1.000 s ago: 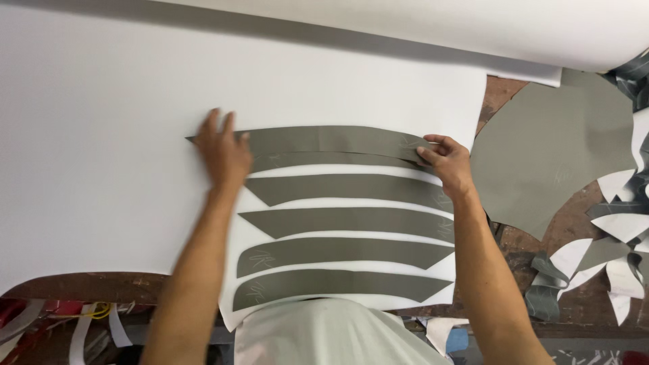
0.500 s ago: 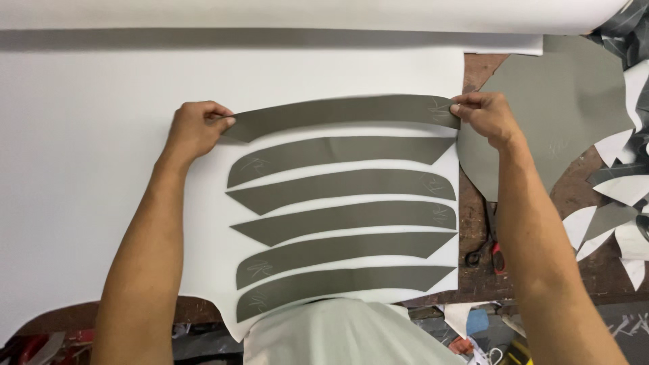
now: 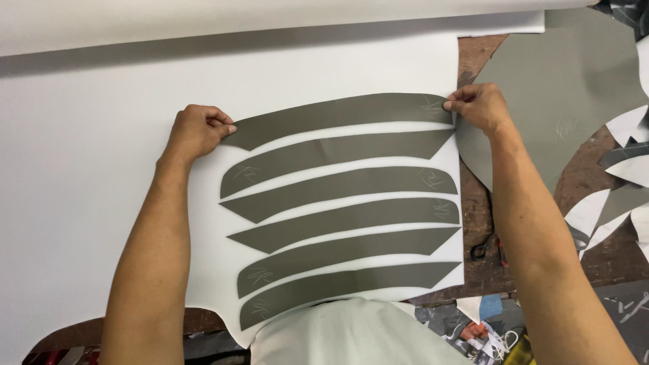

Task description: The person cuts a long strip of dark gray patterned material from a roll using scissors, then arranges several pre-cut curved pieces on a white backing sheet. They continue cutting along the outlines of the arranged pieces to separate them from the backing.

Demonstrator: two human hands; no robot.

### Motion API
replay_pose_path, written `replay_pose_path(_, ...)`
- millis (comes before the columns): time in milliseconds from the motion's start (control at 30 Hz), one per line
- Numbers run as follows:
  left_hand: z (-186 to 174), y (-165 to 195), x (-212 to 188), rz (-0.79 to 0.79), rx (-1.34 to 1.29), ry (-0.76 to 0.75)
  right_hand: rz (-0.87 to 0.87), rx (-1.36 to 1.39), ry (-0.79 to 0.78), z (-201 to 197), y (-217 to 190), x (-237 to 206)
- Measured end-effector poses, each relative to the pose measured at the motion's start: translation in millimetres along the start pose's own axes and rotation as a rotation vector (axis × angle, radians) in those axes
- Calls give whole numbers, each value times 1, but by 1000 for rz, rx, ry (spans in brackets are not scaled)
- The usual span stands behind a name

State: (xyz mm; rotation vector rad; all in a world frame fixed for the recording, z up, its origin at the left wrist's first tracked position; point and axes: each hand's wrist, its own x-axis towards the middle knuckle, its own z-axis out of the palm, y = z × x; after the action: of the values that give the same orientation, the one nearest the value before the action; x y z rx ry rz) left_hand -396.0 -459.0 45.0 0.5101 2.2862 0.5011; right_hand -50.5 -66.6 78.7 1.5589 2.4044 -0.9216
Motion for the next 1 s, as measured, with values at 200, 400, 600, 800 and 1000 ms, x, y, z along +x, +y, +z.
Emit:
replay_pose_path(200, 12, 1, 10, 9, 98, 25, -63, -34, 23, 1, 5, 6)
replay_pose_path(400, 24, -20, 10, 226, 149, 212, -209, 59, 310, 18, 14, -12)
replay_pose_path(600, 82, -55, -54, 545, 192, 563, -389, 79, 625, 52, 69, -88)
replay_pose_path(800, 155, -103, -143, 440, 242, 691, -101, 47, 863, 23, 213, -164)
replay_pose_path(1000, 205, -117, -174, 322, 257, 714, 292, -6, 1099, -38, 388, -197)
